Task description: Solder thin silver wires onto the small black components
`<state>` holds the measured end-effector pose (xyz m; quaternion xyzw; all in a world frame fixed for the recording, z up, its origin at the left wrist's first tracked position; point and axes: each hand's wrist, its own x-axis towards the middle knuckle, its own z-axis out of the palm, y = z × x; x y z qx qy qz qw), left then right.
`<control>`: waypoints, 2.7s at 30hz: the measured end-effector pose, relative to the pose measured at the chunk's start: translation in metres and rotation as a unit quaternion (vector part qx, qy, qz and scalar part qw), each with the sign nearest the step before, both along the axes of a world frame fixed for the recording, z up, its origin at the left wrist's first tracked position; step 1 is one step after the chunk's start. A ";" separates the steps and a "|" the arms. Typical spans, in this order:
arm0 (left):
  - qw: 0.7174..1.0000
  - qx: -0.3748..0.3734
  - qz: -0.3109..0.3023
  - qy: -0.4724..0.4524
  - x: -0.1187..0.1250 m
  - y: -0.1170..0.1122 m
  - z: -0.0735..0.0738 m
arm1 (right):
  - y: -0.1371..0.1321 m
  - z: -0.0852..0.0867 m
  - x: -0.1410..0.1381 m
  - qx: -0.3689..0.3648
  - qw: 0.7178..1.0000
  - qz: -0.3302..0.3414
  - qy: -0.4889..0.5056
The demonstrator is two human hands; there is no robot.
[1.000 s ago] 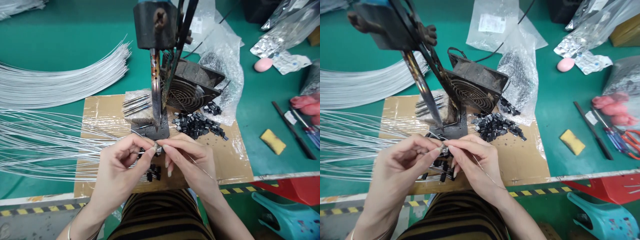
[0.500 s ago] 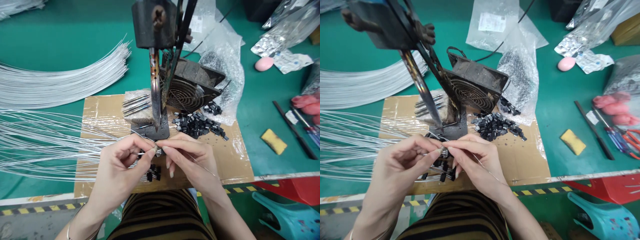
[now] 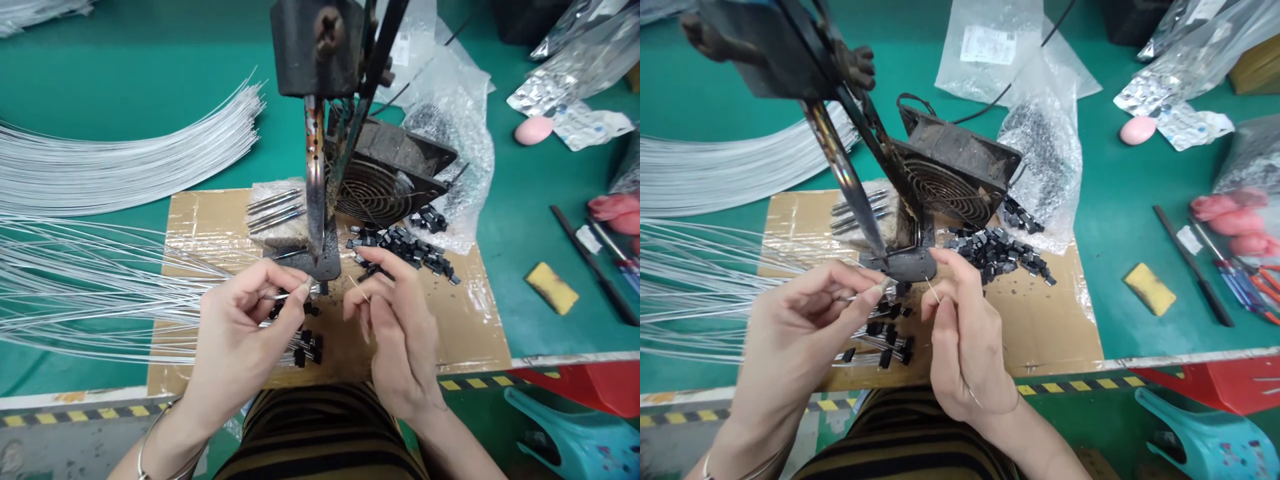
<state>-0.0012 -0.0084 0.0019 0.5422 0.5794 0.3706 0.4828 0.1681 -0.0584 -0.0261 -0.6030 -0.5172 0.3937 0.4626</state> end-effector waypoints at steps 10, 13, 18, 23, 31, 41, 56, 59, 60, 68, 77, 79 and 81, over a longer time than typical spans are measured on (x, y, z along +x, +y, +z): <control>1.000 0.012 0.020 0.014 0.006 0.004 0.001 | 0.004 0.001 0.006 0.014 0.999 0.019 0.031; 0.999 0.016 0.027 0.010 0.008 0.005 0.001 | 0.007 0.005 0.002 0.027 0.995 0.008 0.093; 0.999 0.029 0.033 0.004 0.008 0.006 0.000 | 0.012 0.011 -0.004 0.006 0.986 -0.001 0.168; 0.999 0.039 0.036 -0.010 0.009 0.009 0.002 | 0.018 0.012 -0.007 0.006 0.984 -0.013 0.179; 0.998 0.046 0.045 -0.014 0.012 0.013 0.003 | 0.024 0.011 -0.008 0.029 0.986 -0.028 0.162; 0.997 0.059 0.050 0.009 0.010 0.013 0.005 | 0.024 0.016 -0.008 0.027 0.986 -0.027 0.161; 0.996 0.074 0.051 0.021 0.010 0.011 0.005 | 0.024 0.015 -0.008 0.030 0.987 -0.030 0.156; 0.996 0.071 0.049 0.018 0.010 0.010 0.004 | 0.024 0.016 -0.008 0.026 0.988 -0.033 0.152; 0.996 0.070 0.049 0.016 0.010 0.010 0.004 | 0.024 0.016 -0.008 0.026 0.988 -0.034 0.149; 0.996 0.070 0.051 0.010 0.012 0.011 0.004 | 0.023 0.015 -0.008 0.042 0.988 -0.034 0.145; 0.997 0.067 0.046 0.004 0.011 0.012 0.003 | 0.023 0.015 -0.009 0.046 0.993 -0.025 0.104; 0.996 0.072 0.046 0.012 0.011 0.011 0.003 | 0.022 0.015 -0.009 0.050 0.994 -0.024 0.095; 0.996 0.077 0.047 0.019 0.011 0.011 0.004 | 0.022 0.015 -0.009 0.052 0.995 -0.025 0.087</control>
